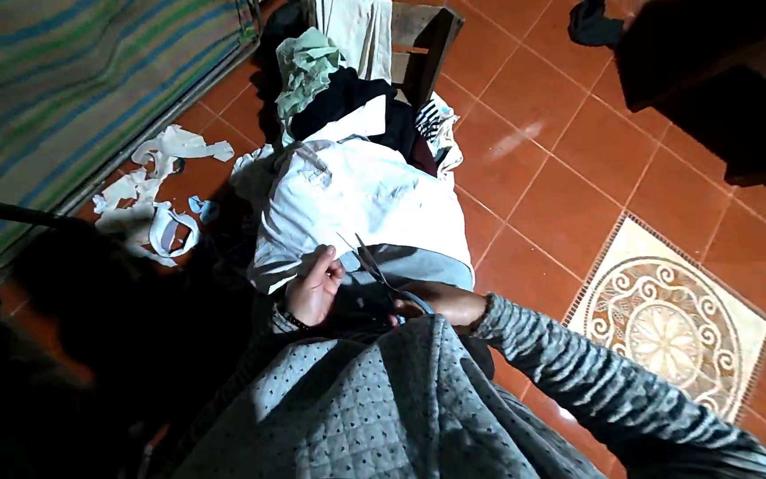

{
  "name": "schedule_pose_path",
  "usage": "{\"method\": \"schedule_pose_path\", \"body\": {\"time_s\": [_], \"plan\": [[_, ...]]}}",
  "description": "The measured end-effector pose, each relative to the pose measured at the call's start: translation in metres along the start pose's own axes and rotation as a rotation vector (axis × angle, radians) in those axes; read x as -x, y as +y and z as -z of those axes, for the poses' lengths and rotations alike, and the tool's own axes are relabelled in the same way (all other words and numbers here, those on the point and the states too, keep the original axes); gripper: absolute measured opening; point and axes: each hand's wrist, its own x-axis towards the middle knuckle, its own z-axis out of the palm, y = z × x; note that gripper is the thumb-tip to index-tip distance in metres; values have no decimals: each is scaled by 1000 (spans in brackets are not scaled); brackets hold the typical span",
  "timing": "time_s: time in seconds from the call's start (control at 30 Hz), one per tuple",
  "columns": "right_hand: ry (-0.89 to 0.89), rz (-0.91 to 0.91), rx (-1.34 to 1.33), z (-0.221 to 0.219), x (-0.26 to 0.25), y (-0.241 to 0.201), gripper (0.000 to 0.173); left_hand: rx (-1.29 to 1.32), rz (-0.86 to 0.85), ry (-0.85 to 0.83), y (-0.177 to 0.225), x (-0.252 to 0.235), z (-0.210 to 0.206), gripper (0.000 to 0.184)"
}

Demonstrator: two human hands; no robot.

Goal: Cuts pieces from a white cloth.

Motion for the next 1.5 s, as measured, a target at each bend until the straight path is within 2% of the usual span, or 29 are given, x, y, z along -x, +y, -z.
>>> {"method": "schedule_pose_path", "body": {"time_s": [0.1,0.17,0.33,0.47,0.7,0.97,1.2,1.37,1.5], "plan": [[-21,95,-92,-1,-19,-1,39,-182,-197,-119,-7,-2,20,25],[-23,116,-138,-1,-26,-1,41,-217,-232,-160,-7,-4,27,26],[-25,143,-219,-4,-35,-3,45,-216,-242,-178,-7,-5,29,30],[58,144,-217,-8,-37,-1,48,-222,-281,-184,-9,-6,29,31],[177,155,-273,-18,-37,1,37,-198,-303,-185,-8,-7,31,35],[95,105,-257,-12,-47,-12,42,-154,-320,-217,-9,-7,33,36],[136,64,-286,-13,-46,-16,33,-123,-323,-209,-10,-8,35,36],[109,19,-279,-9,-52,-26,41,-95,-336,-255,-13,-11,39,36],[103,46,-297,-7,-56,-26,39,-57,-360,-259,-16,-12,40,34]]}}
